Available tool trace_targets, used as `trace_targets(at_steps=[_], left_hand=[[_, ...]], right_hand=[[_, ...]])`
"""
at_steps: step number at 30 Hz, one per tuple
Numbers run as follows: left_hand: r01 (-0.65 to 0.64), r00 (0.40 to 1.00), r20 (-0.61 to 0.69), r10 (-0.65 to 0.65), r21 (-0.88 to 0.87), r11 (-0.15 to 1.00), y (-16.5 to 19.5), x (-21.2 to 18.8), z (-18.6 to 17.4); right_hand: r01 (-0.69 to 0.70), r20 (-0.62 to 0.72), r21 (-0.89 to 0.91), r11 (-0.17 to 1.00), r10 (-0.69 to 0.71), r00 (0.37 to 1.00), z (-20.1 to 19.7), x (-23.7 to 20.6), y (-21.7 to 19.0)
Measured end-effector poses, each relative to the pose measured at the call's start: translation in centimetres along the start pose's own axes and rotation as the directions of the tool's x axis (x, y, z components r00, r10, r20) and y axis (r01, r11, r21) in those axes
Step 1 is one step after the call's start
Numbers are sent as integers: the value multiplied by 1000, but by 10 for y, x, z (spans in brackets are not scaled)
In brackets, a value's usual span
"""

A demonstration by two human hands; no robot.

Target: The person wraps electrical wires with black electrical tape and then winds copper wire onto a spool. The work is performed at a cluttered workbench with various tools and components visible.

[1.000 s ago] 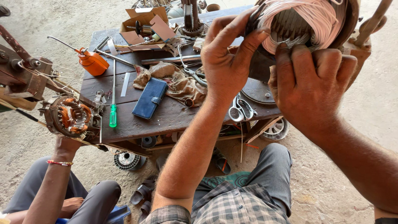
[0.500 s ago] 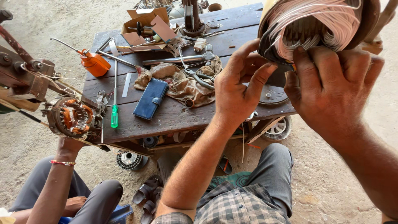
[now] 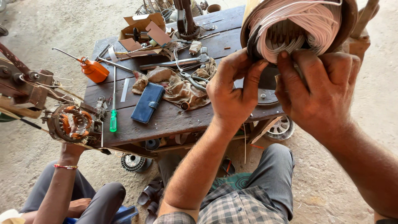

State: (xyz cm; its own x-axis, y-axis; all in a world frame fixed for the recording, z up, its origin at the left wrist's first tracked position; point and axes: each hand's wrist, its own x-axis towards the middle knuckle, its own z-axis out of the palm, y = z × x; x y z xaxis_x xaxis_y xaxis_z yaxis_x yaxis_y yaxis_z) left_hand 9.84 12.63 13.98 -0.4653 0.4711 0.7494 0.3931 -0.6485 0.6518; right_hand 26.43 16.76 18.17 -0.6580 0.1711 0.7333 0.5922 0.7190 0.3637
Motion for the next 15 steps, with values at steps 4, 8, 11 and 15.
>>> trace_targets(at_steps=[4,8,11,15], left_hand=[[-118,991,-28,130,269,956,0,1,10],[-170,984,-6,180,305,937,5,2,12],[-178,983,3,185,303,936,10,0,11],[-200,979,39,198,300,933,13,0,10]], right_hand=[[15,-61,-42,999,-18,998,8,2,4],[-9,-84,7,1000,10,996,8,2,3],[-31,-101,38,999,35,994,5,-1,-2],[-53,-75,67,996,58,995,5,-8,-3]])
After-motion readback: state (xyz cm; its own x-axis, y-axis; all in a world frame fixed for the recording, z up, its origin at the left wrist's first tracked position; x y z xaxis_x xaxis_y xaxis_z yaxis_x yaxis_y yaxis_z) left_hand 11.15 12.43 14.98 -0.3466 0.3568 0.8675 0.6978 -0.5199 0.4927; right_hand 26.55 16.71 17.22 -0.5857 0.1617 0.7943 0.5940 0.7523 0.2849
